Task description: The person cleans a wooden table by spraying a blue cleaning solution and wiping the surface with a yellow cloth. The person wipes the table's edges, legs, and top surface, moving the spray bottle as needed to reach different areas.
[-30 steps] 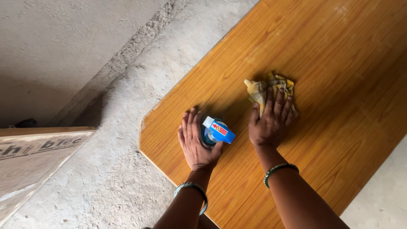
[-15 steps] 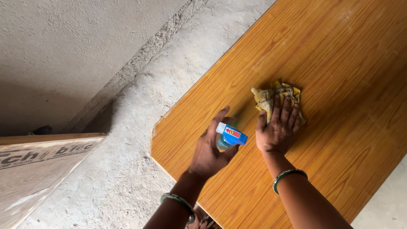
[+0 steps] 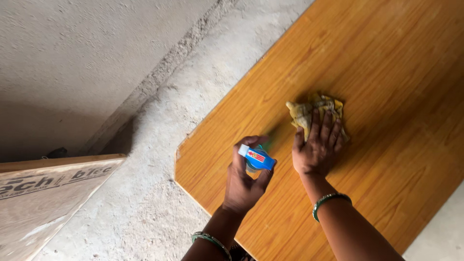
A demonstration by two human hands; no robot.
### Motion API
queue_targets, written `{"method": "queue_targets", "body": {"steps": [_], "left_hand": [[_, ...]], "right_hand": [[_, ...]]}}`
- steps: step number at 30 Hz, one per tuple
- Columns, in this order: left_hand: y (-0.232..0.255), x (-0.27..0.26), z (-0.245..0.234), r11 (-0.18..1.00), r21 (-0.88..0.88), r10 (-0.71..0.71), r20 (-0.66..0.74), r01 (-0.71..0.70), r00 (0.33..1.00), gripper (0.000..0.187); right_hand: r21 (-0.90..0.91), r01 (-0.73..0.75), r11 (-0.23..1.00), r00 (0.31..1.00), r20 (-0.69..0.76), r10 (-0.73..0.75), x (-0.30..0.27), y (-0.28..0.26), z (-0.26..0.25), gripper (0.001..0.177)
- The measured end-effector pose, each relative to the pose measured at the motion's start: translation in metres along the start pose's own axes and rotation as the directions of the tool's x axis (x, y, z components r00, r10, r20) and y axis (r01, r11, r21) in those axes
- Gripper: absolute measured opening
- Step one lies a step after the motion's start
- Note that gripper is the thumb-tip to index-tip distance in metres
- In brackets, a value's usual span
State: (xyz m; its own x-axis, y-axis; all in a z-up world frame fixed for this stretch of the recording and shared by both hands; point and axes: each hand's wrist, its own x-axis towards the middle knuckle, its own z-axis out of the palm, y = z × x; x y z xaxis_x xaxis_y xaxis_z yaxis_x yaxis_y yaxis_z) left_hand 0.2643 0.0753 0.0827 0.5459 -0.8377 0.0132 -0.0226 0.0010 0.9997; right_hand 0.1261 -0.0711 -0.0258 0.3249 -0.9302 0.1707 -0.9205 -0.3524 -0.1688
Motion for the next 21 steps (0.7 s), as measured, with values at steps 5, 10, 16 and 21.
{"method": "queue_targets", "body": {"steps": [5, 10, 16, 21], "left_hand": [[0.000, -0.001, 0.004, 0.994, 0.043, 0.104, -0.053, -0.102, 0.993, 0.082], [-0.015, -0.006, 0.016, 0.988, -0.120, 0.085, -0.133, -0.102, 0.987, 0.066], [-0.034, 0.023, 0.010, 0.996, -0.046, 0.071, -0.021, -0.071, 0.997, 0.061], [-0.032, 0.066, 0.006, 0.978, -0.188, -0.034, 0.278, 0.089, 0.960, 0.036]], "right_hand": [[0.005, -0.015, 1.000, 1.000, 0.027, 0.015, 0.002, -0.001, -0.001, 0.065], [0.020, -0.027, 0.999, 0.998, 0.062, 0.026, 0.002, -0.001, -0.003, 0.066], [0.006, -0.011, 1.000, 0.999, 0.041, 0.011, 0.002, 0.000, 0.001, 0.066], [0.016, -0.019, 1.000, 1.000, 0.004, 0.018, 0.000, 0.000, 0.001, 0.064]]}}
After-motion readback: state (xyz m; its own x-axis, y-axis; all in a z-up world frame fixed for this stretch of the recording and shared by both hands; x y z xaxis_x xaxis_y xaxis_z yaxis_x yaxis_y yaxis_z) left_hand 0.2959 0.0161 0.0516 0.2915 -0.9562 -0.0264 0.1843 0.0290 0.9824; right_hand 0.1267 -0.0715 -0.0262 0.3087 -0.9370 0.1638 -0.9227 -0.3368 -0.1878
